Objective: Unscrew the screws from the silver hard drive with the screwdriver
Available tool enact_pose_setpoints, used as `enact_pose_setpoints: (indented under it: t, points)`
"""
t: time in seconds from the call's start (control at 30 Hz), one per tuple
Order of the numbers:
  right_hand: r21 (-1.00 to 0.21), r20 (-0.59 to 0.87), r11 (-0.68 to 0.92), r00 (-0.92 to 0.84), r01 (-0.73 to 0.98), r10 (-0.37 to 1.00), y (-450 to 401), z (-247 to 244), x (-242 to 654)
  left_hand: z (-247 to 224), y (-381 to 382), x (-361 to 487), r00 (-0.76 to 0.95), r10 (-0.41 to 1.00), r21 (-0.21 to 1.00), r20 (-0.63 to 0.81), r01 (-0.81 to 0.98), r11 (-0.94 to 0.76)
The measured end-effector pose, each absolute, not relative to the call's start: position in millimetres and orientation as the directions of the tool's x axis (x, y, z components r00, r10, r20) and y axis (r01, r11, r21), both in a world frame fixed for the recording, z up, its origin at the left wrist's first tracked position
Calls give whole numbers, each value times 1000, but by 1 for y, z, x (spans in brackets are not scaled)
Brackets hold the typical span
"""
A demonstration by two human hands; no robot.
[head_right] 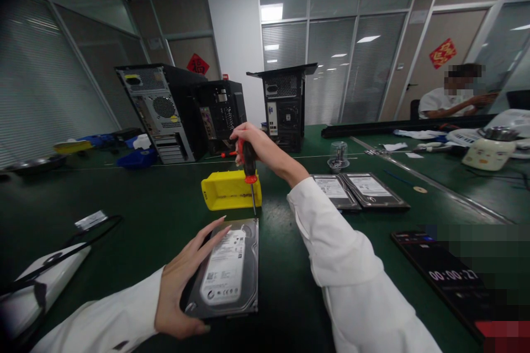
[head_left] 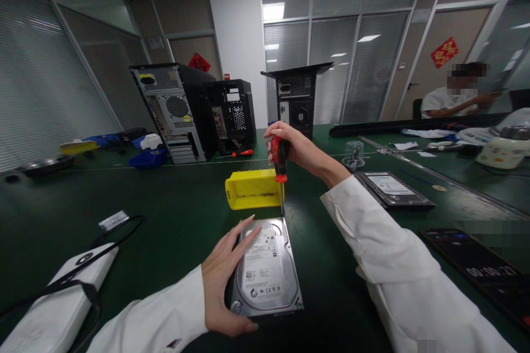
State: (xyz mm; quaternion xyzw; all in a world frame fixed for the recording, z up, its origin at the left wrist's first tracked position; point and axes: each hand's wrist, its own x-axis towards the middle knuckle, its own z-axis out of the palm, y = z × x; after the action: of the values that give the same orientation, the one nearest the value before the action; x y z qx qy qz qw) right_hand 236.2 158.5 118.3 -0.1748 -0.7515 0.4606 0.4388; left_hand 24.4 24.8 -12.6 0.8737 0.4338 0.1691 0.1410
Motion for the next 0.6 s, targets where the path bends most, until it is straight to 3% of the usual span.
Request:
enact_pose_setpoints:
  t: [0.47,0.6]
  points:
    - [-747,628,663,-378,-49,680,159,114,232,-11,24,26,570,802,389,179,708,-590]
    - [-765,601,642,-408,-46,687,164,113,234,-10,24,26,575,799,403,175,699,-591]
